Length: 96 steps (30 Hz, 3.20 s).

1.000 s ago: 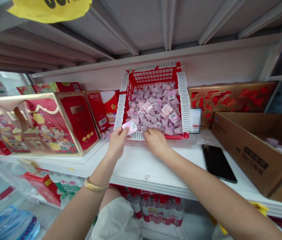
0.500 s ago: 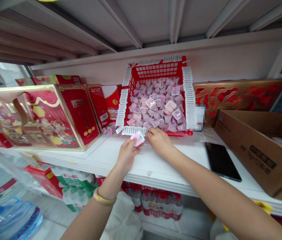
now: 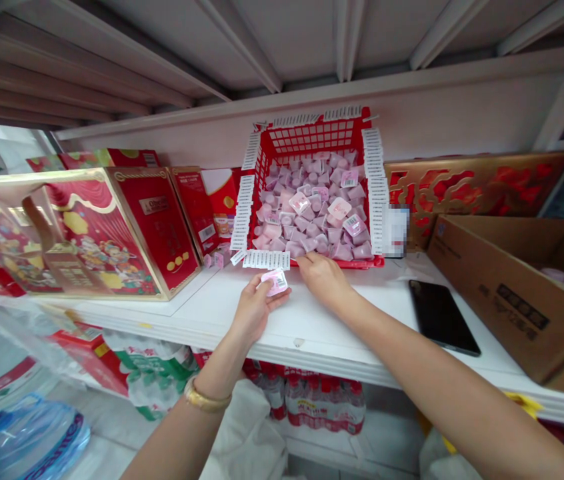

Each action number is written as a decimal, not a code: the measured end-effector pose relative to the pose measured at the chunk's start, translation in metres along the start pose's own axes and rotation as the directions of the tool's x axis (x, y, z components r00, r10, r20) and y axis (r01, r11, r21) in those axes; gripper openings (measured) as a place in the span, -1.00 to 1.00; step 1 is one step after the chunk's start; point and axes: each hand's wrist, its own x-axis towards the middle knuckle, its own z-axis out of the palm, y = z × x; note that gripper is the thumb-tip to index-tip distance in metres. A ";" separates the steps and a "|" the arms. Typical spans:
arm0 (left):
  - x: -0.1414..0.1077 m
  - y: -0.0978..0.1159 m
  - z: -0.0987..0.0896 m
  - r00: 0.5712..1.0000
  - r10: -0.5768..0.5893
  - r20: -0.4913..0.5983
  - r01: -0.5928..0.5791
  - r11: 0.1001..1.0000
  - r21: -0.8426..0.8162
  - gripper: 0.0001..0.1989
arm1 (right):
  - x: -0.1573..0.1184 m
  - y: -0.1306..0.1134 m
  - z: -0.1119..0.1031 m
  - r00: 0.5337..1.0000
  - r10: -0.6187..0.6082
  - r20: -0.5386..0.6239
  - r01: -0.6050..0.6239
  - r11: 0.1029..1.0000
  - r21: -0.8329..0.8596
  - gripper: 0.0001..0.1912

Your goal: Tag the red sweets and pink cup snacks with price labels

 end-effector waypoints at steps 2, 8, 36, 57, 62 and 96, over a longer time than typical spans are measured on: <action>-0.001 -0.001 0.001 0.999 0.025 0.034 -0.026 0.999 0.034 -0.71 | 0.000 0.001 -0.003 1.000 0.011 -0.012 -0.010 0.999 0.053 -0.67; -0.002 -0.003 0.000 0.995 0.026 0.097 -0.042 0.986 0.164 -0.60 | -0.014 0.013 -0.016 0.977 0.108 -0.183 -0.034 0.930 0.366 -0.73; -0.005 -0.004 0.005 0.957 -0.029 0.288 -0.108 0.887 0.450 -0.72 | -0.049 0.010 0.003 0.978 0.184 0.101 -0.179 0.476 0.861 -0.79; -0.005 -0.005 0.007 0.954 -0.061 0.293 -0.094 0.869 0.486 -0.74 | -0.047 0.008 0.013 0.943 0.178 0.282 -0.329 0.351 0.877 -0.86; -0.004 -0.007 0.006 0.952 -0.054 0.301 -0.102 0.872 0.479 -0.72 | -0.047 0.009 0.014 0.939 0.164 0.301 -0.341 0.365 0.866 -0.86; -0.035 0.014 0.153 0.853 0.155 0.498 -0.263 0.952 0.155 -0.73 | -0.091 0.061 -0.162 0.911 0.407 -0.066 -0.224 0.623 0.750 -0.80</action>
